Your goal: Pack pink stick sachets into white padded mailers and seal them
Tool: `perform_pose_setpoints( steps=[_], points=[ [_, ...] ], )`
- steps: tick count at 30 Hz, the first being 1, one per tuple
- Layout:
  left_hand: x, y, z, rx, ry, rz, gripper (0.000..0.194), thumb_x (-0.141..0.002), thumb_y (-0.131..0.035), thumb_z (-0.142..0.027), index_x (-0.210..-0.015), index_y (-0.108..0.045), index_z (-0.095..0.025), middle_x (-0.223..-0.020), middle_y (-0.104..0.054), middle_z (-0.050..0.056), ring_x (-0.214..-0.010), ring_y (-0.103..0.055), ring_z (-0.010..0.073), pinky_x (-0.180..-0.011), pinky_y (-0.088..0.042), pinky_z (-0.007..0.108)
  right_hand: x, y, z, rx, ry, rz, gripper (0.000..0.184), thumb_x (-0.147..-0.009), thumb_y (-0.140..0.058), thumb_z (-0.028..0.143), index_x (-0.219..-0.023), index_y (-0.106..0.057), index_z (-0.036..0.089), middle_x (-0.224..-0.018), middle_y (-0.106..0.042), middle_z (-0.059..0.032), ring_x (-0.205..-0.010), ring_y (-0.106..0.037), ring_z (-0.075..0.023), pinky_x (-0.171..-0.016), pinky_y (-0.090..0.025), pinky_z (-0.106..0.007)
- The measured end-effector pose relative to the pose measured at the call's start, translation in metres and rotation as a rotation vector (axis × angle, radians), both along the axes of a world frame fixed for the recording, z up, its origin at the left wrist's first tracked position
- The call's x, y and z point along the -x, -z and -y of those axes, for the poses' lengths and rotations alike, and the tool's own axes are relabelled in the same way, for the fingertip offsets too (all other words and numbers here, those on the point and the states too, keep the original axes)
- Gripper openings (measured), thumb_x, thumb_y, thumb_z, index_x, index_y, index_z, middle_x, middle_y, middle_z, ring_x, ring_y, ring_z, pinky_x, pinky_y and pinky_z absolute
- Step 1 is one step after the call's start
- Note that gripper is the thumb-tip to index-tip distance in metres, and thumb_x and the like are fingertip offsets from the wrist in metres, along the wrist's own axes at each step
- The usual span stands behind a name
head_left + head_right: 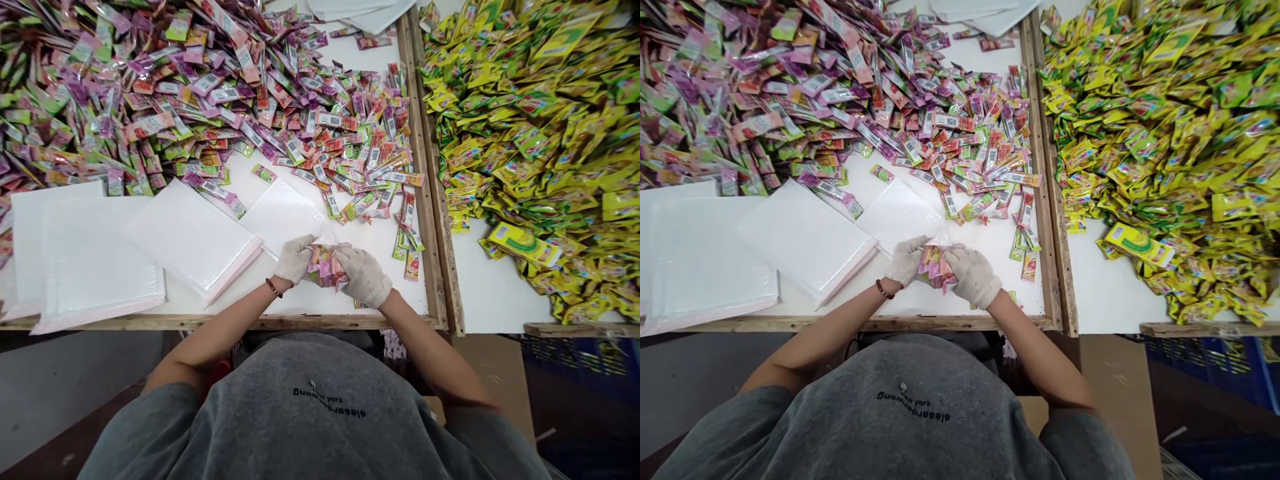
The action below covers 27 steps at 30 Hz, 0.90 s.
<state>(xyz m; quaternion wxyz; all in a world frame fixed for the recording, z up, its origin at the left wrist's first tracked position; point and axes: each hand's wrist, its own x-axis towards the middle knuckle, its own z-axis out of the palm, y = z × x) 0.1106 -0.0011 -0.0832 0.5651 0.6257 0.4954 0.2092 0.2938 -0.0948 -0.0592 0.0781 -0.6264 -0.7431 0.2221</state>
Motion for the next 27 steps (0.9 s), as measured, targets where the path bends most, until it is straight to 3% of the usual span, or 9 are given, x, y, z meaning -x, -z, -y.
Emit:
perform_pose_setpoints(
  steps=[4,8,12,15,17,20,22,27],
  points=[
    [0.003,-0.017,-0.006,-0.162,0.232,-0.062,0.025,-0.081,-0.056,-0.019,-0.089,-0.079,-0.018,-0.094,-0.079,0.006,-0.098,-0.073,0.0232,-0.100,-0.057,0.035,-0.007,0.005,-0.006,-0.031,0.148,-0.108,0.050,-0.087,-0.071,0.035,-0.133,-0.067,0.018,-0.130,-0.073,-0.0173,-0.120,-0.070,-0.0331,-0.104,-0.055,-0.046],
    [-0.011,-0.032,-0.009,-0.079,0.143,0.005,0.022,-0.083,-0.053,-0.017,-0.084,-0.074,-0.015,-0.075,-0.072,0.002,-0.079,-0.068,0.0188,-0.076,-0.056,0.028,0.012,-0.018,-0.014,0.129,0.150,0.080,0.049,-0.087,-0.072,0.032,-0.132,-0.069,0.015,-0.126,-0.073,-0.0204,-0.116,-0.071,-0.0349,-0.099,-0.056,-0.044],
    [-0.029,-0.042,0.006,-0.389,0.234,-0.233,0.023,-0.088,-0.057,-0.020,-0.099,-0.077,-0.018,-0.096,-0.078,0.007,-0.090,-0.070,0.0225,-0.081,-0.054,0.032,0.021,-0.047,-0.039,0.345,0.150,0.102,0.033,-0.086,-0.075,0.032,-0.114,-0.076,0.016,-0.108,-0.078,-0.0189,-0.103,-0.075,-0.0343,-0.087,-0.056,-0.039],
    [-0.035,-0.044,0.009,-0.571,0.319,-0.461,0.022,-0.094,-0.057,-0.024,-0.104,-0.076,-0.022,-0.107,-0.078,0.010,-0.097,-0.071,0.0251,-0.082,-0.054,0.034,0.015,-0.053,-0.047,0.492,0.186,-0.019,0.020,-0.080,-0.079,0.030,-0.096,-0.076,0.018,-0.085,-0.078,-0.0117,-0.086,-0.075,-0.0292,-0.078,-0.054,-0.035],
    [-0.034,-0.041,0.004,-0.596,0.340,-0.550,0.023,-0.096,-0.057,-0.024,-0.110,-0.076,-0.022,-0.111,-0.077,0.011,-0.099,-0.072,0.0257,-0.081,-0.053,0.034,0.011,-0.047,-0.039,0.420,0.279,-0.100,0.032,-0.077,-0.082,0.033,-0.104,-0.074,0.018,-0.089,-0.077,-0.0100,-0.085,-0.073,-0.0281,-0.076,-0.054,-0.036],
    [-0.030,-0.035,-0.002,-0.593,0.349,-0.577,0.025,-0.097,-0.059,-0.024,-0.116,-0.075,-0.022,-0.112,-0.077,0.011,-0.099,-0.072,0.0256,-0.078,-0.052,0.034,0.010,-0.027,-0.017,0.076,0.313,-0.212,0.048,-0.084,-0.077,0.036,-0.127,-0.067,0.018,-0.121,-0.074,-0.0152,-0.107,-0.070,-0.0306,-0.089,-0.056,-0.041],
    [-0.027,-0.034,-0.002,-0.616,0.364,-0.548,0.025,-0.099,-0.057,-0.025,-0.116,-0.076,-0.022,-0.112,-0.077,0.010,-0.099,-0.072,0.0249,-0.078,-0.052,0.033,0.012,-0.012,-0.009,-0.065,0.282,-0.219,0.036,-0.091,-0.067,0.029,-0.125,-0.068,0.018,-0.128,-0.071,-0.0170,-0.115,-0.067,-0.0312,-0.097,-0.055,-0.044],
    [-0.024,-0.039,0.002,-0.706,0.423,-0.573,0.029,-0.101,-0.053,-0.024,-0.118,-0.076,-0.022,-0.109,-0.078,0.010,-0.097,-0.073,0.0252,-0.073,-0.047,0.034,0.008,0.017,-0.023,-0.096,0.437,-0.186,0.011,-0.087,-0.064,0.023,-0.095,-0.072,0.022,-0.111,-0.070,-0.0138,-0.099,-0.066,-0.0289,-0.092,-0.056,-0.044]
  ],
)
